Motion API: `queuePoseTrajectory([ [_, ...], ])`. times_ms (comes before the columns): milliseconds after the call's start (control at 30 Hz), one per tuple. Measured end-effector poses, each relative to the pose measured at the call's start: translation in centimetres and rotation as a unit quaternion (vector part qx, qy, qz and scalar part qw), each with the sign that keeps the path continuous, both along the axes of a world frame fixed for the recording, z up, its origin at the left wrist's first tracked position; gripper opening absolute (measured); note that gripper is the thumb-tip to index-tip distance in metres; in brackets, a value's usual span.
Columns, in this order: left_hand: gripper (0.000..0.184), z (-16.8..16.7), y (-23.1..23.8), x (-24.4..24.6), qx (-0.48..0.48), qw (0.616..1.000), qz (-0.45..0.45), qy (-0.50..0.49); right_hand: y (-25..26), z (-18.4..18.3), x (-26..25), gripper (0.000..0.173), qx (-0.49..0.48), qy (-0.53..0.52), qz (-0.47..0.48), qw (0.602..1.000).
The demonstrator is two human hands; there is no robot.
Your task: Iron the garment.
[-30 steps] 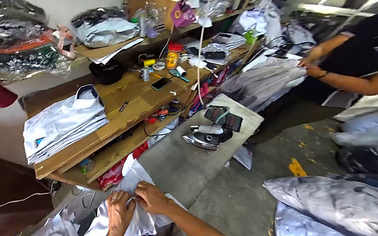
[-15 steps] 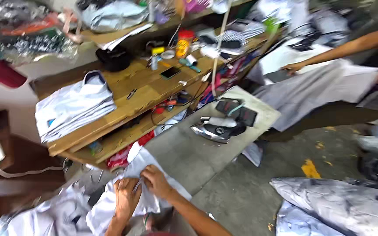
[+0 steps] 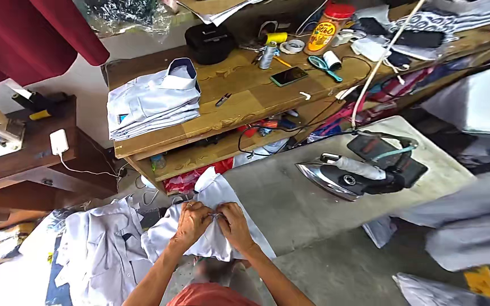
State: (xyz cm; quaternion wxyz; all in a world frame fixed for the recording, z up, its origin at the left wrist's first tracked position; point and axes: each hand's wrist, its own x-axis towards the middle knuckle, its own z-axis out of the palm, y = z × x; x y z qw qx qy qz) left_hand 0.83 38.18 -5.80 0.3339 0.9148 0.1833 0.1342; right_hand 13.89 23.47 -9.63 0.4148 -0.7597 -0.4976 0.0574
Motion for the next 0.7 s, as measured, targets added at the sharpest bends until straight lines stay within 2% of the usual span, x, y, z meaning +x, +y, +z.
queuePoseTrajectory([
  [200,0.019,-0.4,0.0,0.8,0.022,0.999,-0.032,-0.018,-0.7,0.4,0.7,0.024,-0.004,-0.022,0.003,1.0],
  [300,0.025,-0.2,-0.4,0.0,0.027,0.999,-0.028,-0.026,-2.4,1.7,3.1,0.021,-0.032,-0.019,0.008,0.999],
  [367,0.025,-0.6,-1.1,-0.8,0.072,0.997,-0.021,-0.034,-3.3,2.0,5.4,0.027,-0.049,0.019,-0.022,0.998],
  [500,0.025,-1.6,-4.0,-2.7,0.161,0.984,-0.065,-0.042,-1.2,2.8,8.5,0.051,-0.191,0.119,-0.071,0.972],
  [567,0.024,-1.5,-4.2,-3.3,0.143,0.987,-0.039,-0.057,0.7,3.2,9.2,0.058,-0.266,0.154,-0.057,0.95],
  [633,0.026,-1.0,-4.0,-3.1,0.125,0.99,0.021,-0.066,2.3,3.8,9.8,0.055,-0.314,0.171,-0.042,0.933],
  [700,0.04,0.0,-4.3,-1.9,0.141,0.988,0.055,-0.019,3.3,4.1,10.3,0.045,-0.339,0.181,-0.015,0.923],
])
